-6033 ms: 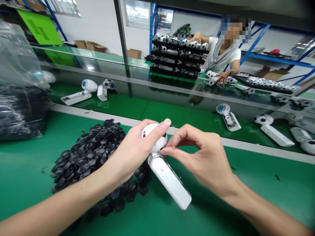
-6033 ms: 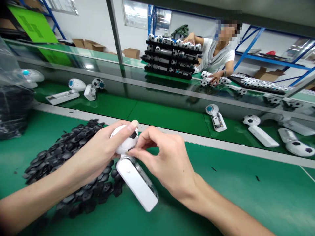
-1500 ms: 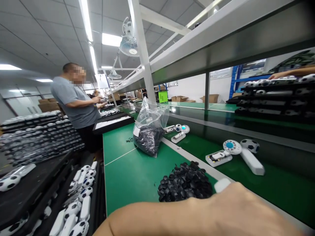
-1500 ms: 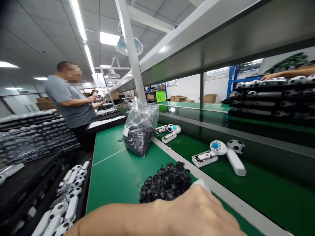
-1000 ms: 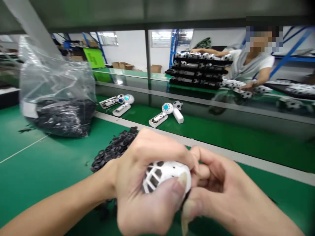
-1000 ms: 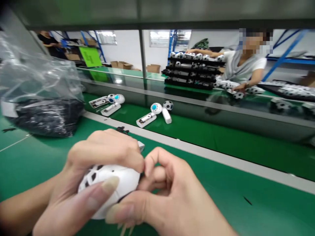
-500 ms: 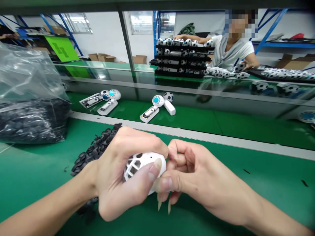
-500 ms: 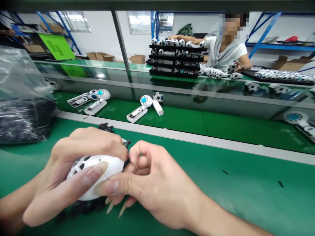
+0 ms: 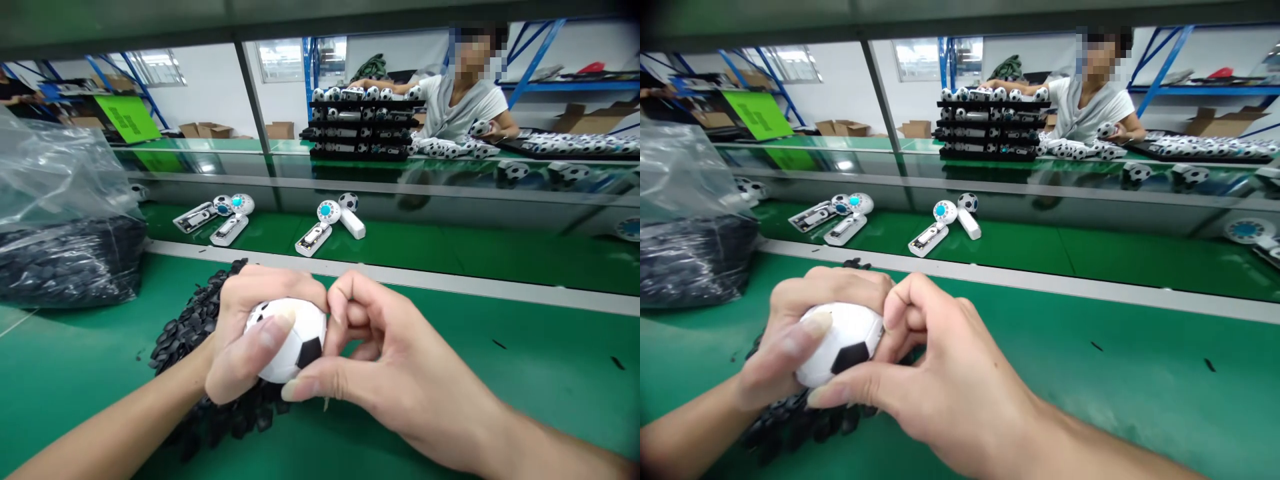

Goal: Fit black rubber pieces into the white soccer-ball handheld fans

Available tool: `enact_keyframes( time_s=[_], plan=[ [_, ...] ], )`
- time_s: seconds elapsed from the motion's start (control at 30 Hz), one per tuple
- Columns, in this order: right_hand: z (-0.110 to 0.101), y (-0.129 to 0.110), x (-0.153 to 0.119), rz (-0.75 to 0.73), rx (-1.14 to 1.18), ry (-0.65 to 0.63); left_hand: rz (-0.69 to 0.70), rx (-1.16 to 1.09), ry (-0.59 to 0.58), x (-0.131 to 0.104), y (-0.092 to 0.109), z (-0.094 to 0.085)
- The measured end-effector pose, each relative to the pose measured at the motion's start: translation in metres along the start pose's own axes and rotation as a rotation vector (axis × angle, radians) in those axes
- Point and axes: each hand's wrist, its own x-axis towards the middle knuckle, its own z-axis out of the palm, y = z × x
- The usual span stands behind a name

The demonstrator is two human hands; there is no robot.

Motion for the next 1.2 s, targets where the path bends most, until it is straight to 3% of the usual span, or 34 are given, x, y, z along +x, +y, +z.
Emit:
enact_keyframes(
  time_s=[0.23,0.5,0.77,0.83,0.9,0.97,1.03,1.13,1.2],
  plan=[
    [-0.011,-0.007,0.009,0.157,0.113,-0.233,0.123,-0.009,-0.035,0.001,-0.001,0.005],
    [-0.015,-0.003,0.014,0.157,0.168,-0.302,0.037,0.118,-0.135,0.003,0.007,0.002],
    [-0.014,-0.006,0.008,0.141,-0.022,-0.207,0.023,0.033,-0.124,0.003,0.012,0.008],
    [-0.012,-0.009,0.008,0.104,-0.033,-0.181,-0.001,0.039,-0.089,0.005,0.012,0.008],
    [-0.013,-0.013,0.011,0.021,-0.056,-0.102,-0.015,0.078,0.051,0.011,0.008,0.006],
    [-0.020,-0.015,0.017,-0.047,-0.157,-0.056,0.024,0.126,0.266,0.021,-0.001,0.000],
    [-0.030,-0.012,0.025,-0.080,-0.417,-0.067,0.101,0.073,0.403,0.030,-0.017,-0.010],
    [-0.047,0.003,0.039,-0.134,-0.989,-0.034,-0.004,-0.095,0.413,0.037,-0.043,-0.028],
    [-0.054,0.015,0.046,-0.157,-1.223,-0.042,-0.129,-0.165,0.392,0.036,-0.056,-0.035]
  ],
)
